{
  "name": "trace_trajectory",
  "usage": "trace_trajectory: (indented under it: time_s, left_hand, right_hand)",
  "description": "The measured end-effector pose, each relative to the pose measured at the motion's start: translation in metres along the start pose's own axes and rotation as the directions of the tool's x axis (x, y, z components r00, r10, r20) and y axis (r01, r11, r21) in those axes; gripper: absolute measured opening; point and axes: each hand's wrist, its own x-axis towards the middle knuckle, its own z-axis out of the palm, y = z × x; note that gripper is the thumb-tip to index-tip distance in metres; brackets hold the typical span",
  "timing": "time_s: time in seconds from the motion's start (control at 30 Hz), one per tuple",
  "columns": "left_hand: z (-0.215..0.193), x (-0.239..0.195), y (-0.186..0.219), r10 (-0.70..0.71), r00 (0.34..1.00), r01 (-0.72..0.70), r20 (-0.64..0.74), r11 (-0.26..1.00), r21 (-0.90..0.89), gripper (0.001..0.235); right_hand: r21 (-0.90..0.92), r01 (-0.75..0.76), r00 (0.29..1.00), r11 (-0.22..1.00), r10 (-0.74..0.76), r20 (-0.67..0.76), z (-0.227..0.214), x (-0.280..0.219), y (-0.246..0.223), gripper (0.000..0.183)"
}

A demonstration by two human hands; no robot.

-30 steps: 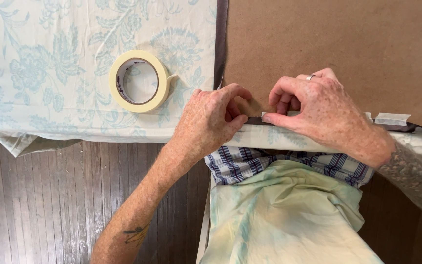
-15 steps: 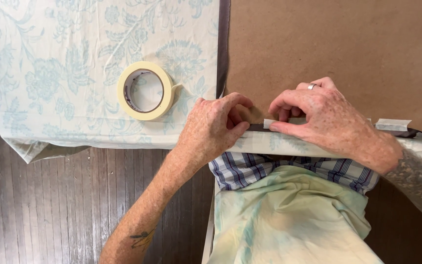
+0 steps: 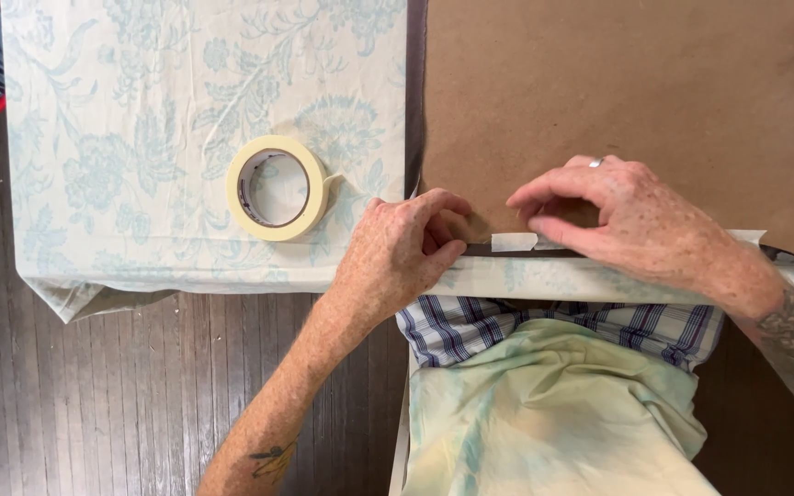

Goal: Securing a sheet of material to a backing board by applying multiple small strips of masking tape along the edge.

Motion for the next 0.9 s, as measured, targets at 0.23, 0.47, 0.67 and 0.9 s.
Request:
trace_trajectory:
  time_s: [0.23,0.47,0.67,0.9]
  left_hand:
    - [-0.004,-0.003,0.004,0.060,0.997,-0.064,0.044,0.993,0.096,0.014]
    - [0.012,-0.004,0.013,0.110,0.992,-0.118,0.053,0.978,0.173,0.022]
    - [0.029,0.006,0.018,0.175,0.984,-0.168,-0.017,0.964,0.207,0.008]
    - [0.027,0.009,0.021,0.114,0.993,-0.116,0.020,0.977,0.177,0.014]
  right_hand:
    - [-0.315,-0.035,0.995,0.948,0.064,0.080,0.021,-0.004,0.037,0.033]
    - [-0.257,-0.034,0.996,0.966,0.053,0.069,0.021,-0.004,0.021,0.010]
    - [-0.120,-0.034,0.994,0.992,0.046,0.101,0.008,-0.006,0.024,0.020]
    - [-0.220,-0.076,0.970,0.973,0.123,0.208,0.004,-0.002,0.020,0.037]
